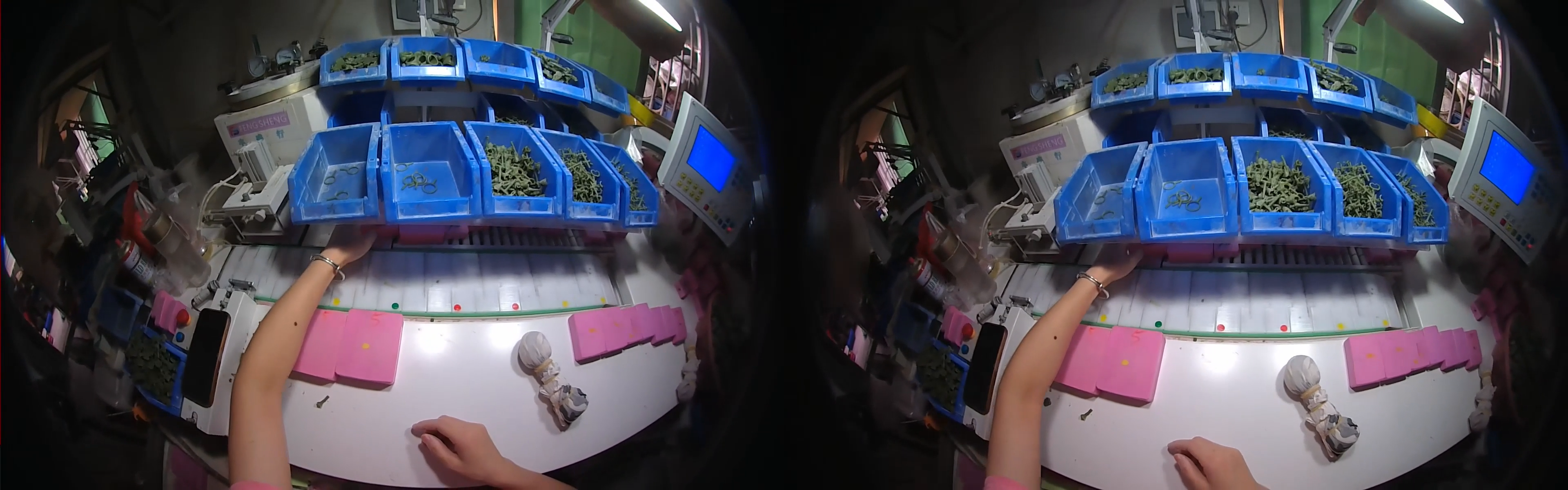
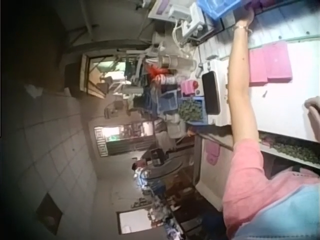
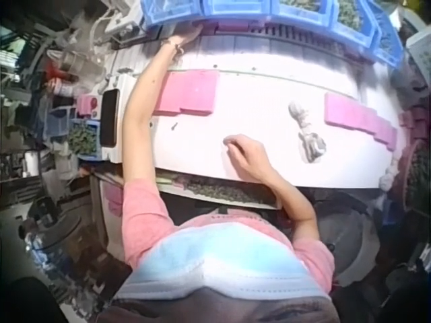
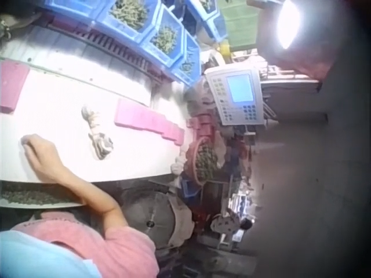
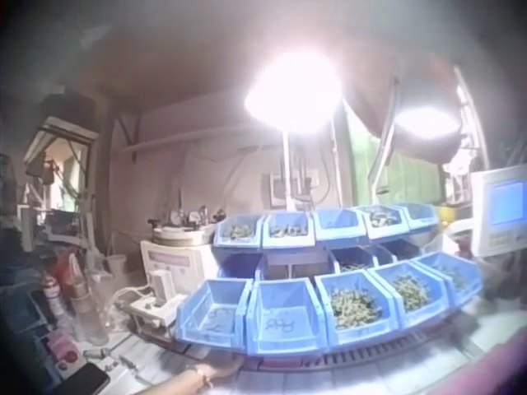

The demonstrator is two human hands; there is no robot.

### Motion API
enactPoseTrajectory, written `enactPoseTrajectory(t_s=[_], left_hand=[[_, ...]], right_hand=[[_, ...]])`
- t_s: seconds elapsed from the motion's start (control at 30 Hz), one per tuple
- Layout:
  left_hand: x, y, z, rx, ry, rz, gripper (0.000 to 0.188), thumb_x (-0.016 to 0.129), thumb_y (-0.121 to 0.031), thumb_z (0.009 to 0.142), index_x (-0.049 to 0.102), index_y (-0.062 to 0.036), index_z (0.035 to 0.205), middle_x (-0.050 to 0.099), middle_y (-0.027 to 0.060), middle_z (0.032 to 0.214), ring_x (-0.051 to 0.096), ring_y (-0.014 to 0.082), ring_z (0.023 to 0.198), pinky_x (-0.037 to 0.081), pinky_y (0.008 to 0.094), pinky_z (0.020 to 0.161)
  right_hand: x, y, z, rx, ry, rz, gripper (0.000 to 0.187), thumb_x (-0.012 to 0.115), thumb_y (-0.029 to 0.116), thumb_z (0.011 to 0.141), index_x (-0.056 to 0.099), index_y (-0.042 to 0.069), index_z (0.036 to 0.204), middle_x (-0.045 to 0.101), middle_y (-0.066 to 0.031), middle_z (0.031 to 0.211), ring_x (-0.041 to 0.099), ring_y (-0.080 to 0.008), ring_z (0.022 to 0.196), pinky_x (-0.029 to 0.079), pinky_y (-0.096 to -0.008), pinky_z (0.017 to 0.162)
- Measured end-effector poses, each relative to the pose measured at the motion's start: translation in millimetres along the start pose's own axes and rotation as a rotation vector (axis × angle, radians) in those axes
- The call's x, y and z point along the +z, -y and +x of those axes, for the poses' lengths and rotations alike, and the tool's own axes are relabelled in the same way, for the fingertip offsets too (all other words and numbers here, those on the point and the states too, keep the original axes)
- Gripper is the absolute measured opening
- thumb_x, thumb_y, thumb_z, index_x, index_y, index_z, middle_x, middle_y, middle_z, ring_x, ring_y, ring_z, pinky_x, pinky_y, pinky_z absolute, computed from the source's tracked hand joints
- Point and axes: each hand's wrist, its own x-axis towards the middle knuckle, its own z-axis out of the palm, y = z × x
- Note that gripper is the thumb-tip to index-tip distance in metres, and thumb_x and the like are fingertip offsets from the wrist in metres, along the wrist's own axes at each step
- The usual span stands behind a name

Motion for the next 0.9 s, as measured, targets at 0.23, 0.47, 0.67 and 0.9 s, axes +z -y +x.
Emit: enactPoseTrajectory(t_s=[0.23,0.47,0.67,0.9], left_hand=[[-22.5,-46.9,-44.9,0.087,-0.106,-0.012,0.045,0.051,-0.038,0.087,0.061,0.0032,0.103,0.056,0.0277,0.109,0.055,0.0393,0.102,0.044,0.0403,0.09],[-48.5,-143.2,-168.8,-0.135,0.389,0.404,0.086,0.056,-0.057,0.078,0.035,0.0043,0.134,0.028,0.0392,0.133,0.018,0.0589,0.126,0.018,0.0615,0.103],[-38.4,-164.3,-181.5,0.072,0.281,-0.011,0.079,0.069,-0.029,0.065,0.039,-0.0009,0.132,0.043,0.0246,0.118,0.044,0.0399,0.112,0.038,0.0437,0.095],[-67.8,-208.8,-201.9,0.256,0.323,-0.58,0.09,0.074,-0.015,0.058,0.033,0.0027,0.136,0.039,0.0212,0.122,0.048,0.035,0.111,0.045,0.0386,0.09]], right_hand=[[3.0,-6.5,-2.7,0.103,0.136,-0.01,0.018,0.058,0.013,0.088,0.064,0.006,0.104,0.066,-0.0097,0.092,0.065,-0.0191,0.077,0.051,-0.0274,0.07],[-0.6,-5.0,-2.0,0.06,0.115,-0.077,0.016,0.058,0.011,0.086,0.064,0.007,0.101,0.064,-0.0109,0.086,0.063,-0.0229,0.072,0.05,-0.0295,0.066],[1.3,-13.4,-8.7,0.022,-0.055,0.063,0.013,0.058,0.008,0.086,0.064,0.002,0.096,0.064,-0.0114,0.081,0.063,-0.0223,0.067,0.05,-0.0297,0.061],[-38.9,7.4,-20.6,0.351,-0.184,0.551,0.017,0.064,0.013,0.086,0.056,-0.002,0.086,0.057,-0.0031,0.07,0.056,-0.0089,0.062,0.049,-0.0228,0.057]])
